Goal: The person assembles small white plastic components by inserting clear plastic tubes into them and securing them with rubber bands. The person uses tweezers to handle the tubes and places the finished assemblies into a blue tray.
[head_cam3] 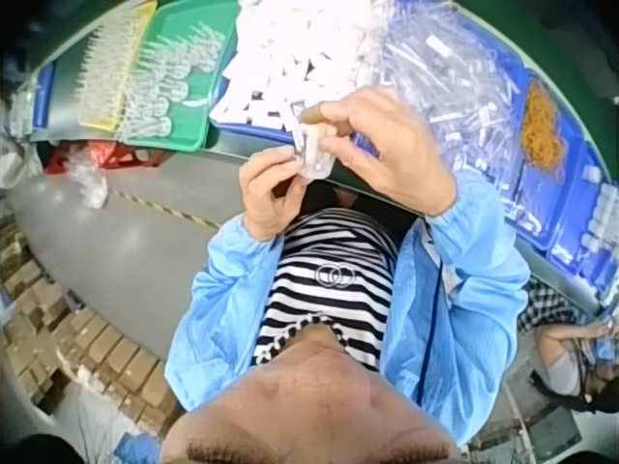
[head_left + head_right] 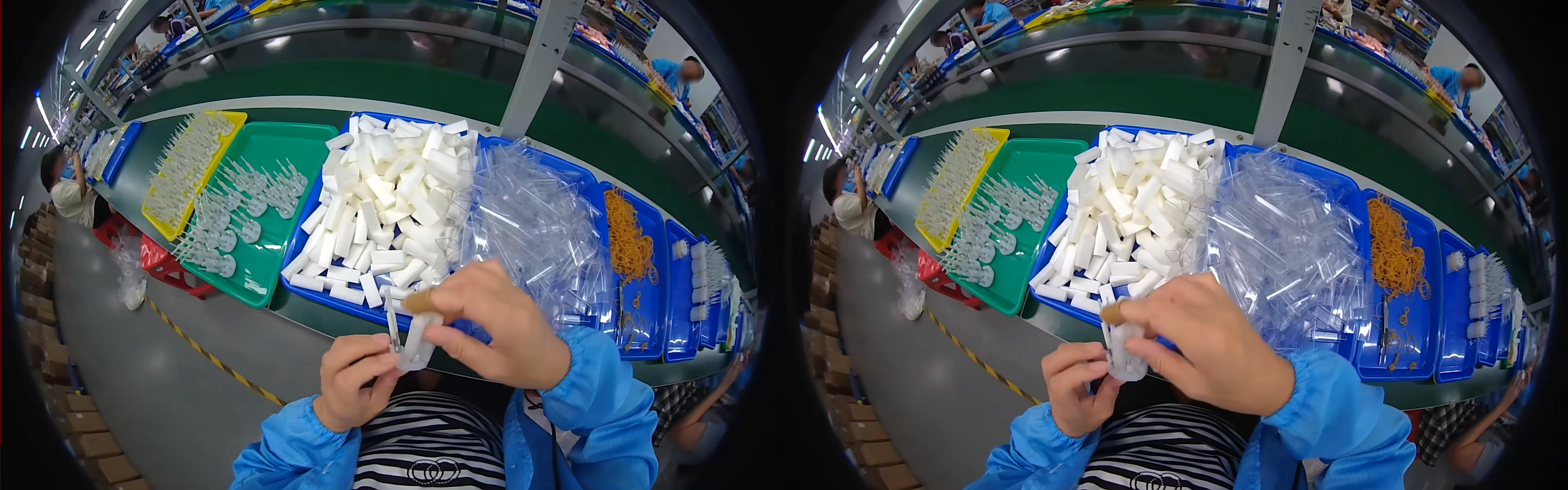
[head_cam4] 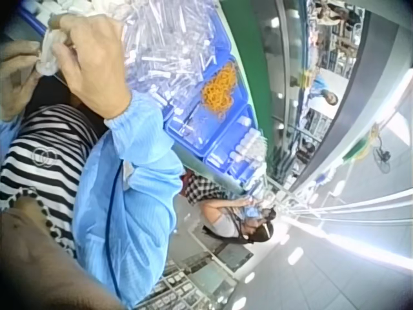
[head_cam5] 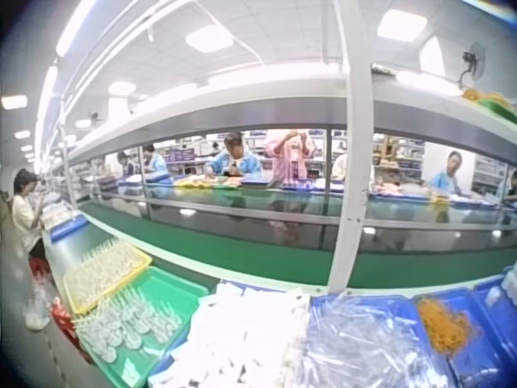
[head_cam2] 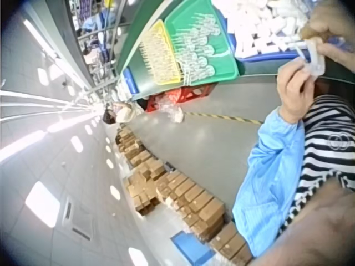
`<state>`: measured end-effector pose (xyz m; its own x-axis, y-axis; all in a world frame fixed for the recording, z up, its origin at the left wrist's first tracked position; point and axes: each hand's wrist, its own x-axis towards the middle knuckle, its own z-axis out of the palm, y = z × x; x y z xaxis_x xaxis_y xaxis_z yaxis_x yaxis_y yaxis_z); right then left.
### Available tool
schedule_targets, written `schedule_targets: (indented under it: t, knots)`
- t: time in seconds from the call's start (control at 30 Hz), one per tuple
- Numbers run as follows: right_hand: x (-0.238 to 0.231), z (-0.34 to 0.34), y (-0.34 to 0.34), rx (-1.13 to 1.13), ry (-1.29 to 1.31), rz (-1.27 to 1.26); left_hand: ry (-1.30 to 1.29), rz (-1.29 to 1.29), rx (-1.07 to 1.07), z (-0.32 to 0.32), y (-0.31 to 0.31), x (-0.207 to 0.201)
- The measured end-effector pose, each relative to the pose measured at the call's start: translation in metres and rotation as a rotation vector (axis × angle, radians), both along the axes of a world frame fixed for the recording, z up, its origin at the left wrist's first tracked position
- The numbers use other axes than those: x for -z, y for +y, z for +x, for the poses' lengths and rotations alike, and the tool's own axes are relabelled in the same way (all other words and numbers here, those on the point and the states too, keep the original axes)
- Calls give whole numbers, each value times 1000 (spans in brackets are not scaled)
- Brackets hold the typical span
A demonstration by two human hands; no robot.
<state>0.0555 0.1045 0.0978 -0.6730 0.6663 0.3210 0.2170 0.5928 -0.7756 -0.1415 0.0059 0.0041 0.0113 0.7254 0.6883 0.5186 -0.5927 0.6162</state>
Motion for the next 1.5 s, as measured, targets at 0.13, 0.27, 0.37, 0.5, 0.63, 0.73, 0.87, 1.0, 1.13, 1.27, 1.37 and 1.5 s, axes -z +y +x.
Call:
schedule_targets:
  t: [0.13, 0.27, 0.37, 0.5, 0.63, 0.73, 0.87, 1.0, 1.13, 1.27, 1.37, 1.5]
  knots:
    - [21, -14, -16, -5, 154, 81, -72, -37, 136, -1, 4, -3]
    - [22, -25, -14, -40, 99, 144, -96, -18, 133, -9, -3, 10]
    - [19, -35, 8, 41, -14, 299, -133, -17, -26, -14, -7, 17]
    - [31, -55, 42, 106, -311, 534, 20, -34, -147, -27, 4, 12]
    - [64, -77, 58, 46, -632, 766, 90, -48, -156, -35, 14, 21]
    - [69, -83, 59, 46, -710, 785, 110, -58, -148, -35, 18, 27]
    - [51, -77, 62, 101, -519, 569, 115, -59, -151, -35, 18, 28]
    - [16, -67, 51, 120, -83, -172, 160, -44, -99, -36, 15, 23]
    - [10, -52, 34, 100, 333, -704, 203, 0, 30, -27, 5, -10]
    - [9, -29, 19, -35, 320, -977, 190, -1, 95, -19, 4, -24]
    - [12, -16, 14, -98, 356, -1063, 184, -13, 168, -13, 6, -24]
    - [18, -4, 14, 37, 196, -752, 242, -1, 176, -8, 7, -26]
